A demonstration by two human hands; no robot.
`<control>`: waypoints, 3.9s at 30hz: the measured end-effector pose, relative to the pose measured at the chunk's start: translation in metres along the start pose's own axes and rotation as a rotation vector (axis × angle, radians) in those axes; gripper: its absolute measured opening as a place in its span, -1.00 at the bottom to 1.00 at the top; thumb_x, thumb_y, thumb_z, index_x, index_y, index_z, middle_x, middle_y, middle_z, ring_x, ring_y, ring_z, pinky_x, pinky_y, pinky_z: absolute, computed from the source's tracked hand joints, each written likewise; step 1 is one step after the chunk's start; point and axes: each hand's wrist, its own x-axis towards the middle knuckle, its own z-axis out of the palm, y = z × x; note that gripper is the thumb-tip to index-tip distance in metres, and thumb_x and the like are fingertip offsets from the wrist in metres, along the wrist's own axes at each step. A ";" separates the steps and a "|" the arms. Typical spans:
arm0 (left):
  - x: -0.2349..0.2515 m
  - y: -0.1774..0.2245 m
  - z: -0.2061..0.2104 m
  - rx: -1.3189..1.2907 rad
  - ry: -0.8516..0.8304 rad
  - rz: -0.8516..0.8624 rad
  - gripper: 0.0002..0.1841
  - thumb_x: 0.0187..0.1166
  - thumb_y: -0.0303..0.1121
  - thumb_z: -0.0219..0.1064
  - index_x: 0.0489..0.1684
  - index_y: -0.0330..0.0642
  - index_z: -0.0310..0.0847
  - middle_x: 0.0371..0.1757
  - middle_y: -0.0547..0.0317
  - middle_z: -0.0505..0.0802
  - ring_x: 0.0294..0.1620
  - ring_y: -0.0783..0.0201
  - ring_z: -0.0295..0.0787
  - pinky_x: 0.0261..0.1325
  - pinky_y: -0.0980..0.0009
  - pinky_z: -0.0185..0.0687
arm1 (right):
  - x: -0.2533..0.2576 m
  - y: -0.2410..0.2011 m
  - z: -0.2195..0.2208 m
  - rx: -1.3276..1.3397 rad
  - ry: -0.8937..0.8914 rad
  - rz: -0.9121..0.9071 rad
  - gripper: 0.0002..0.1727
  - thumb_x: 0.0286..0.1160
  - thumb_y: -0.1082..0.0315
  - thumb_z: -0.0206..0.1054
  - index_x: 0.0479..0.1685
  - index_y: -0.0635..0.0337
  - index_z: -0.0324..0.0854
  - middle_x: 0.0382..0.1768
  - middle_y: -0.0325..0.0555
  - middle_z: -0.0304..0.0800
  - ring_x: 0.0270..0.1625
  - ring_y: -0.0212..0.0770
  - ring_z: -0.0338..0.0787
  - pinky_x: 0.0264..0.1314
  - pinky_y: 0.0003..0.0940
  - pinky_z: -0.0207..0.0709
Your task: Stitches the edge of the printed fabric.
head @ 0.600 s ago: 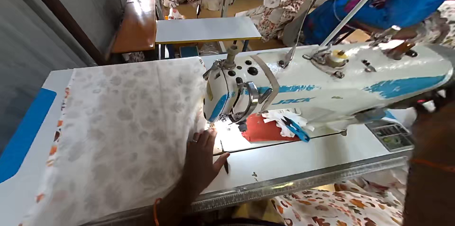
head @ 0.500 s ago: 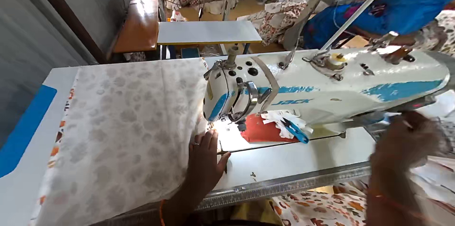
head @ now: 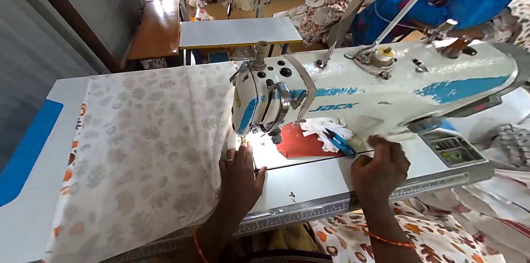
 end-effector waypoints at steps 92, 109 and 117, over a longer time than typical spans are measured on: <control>-0.013 -0.213 -0.101 0.185 0.032 -0.261 -0.27 0.74 0.29 -0.18 0.86 0.17 0.18 0.84 -0.31 0.17 0.83 -0.55 -0.21 0.50 -0.73 -0.40 | -0.029 -0.099 0.000 0.264 -0.206 0.015 -0.46 0.37 0.59 0.47 0.44 0.28 0.63 0.20 0.27 0.76 0.13 0.26 0.81 0.06 0.17 0.70; -0.001 -0.232 -0.107 0.202 -0.029 -0.202 -0.27 0.74 0.30 -0.18 0.87 0.24 0.14 0.84 -0.31 0.16 0.82 -0.55 -0.20 0.49 -0.73 -0.39 | -0.003 -0.111 0.011 0.131 -0.108 -0.145 -0.93 0.44 0.48 0.43 -0.23 0.25 0.83 -0.16 0.19 0.84 -0.08 0.23 0.85 -0.19 0.18 0.66; -0.049 -0.081 -0.082 -0.666 -0.102 -0.045 -0.40 0.62 -0.11 0.32 0.62 -0.19 0.45 0.59 0.02 0.59 0.57 0.11 0.53 0.53 0.07 0.55 | -0.087 -0.169 -0.059 1.063 -0.355 0.321 -0.88 0.51 0.44 0.36 -0.05 0.12 0.62 -0.32 -0.23 0.79 -0.33 -0.33 0.80 -0.26 -0.35 0.76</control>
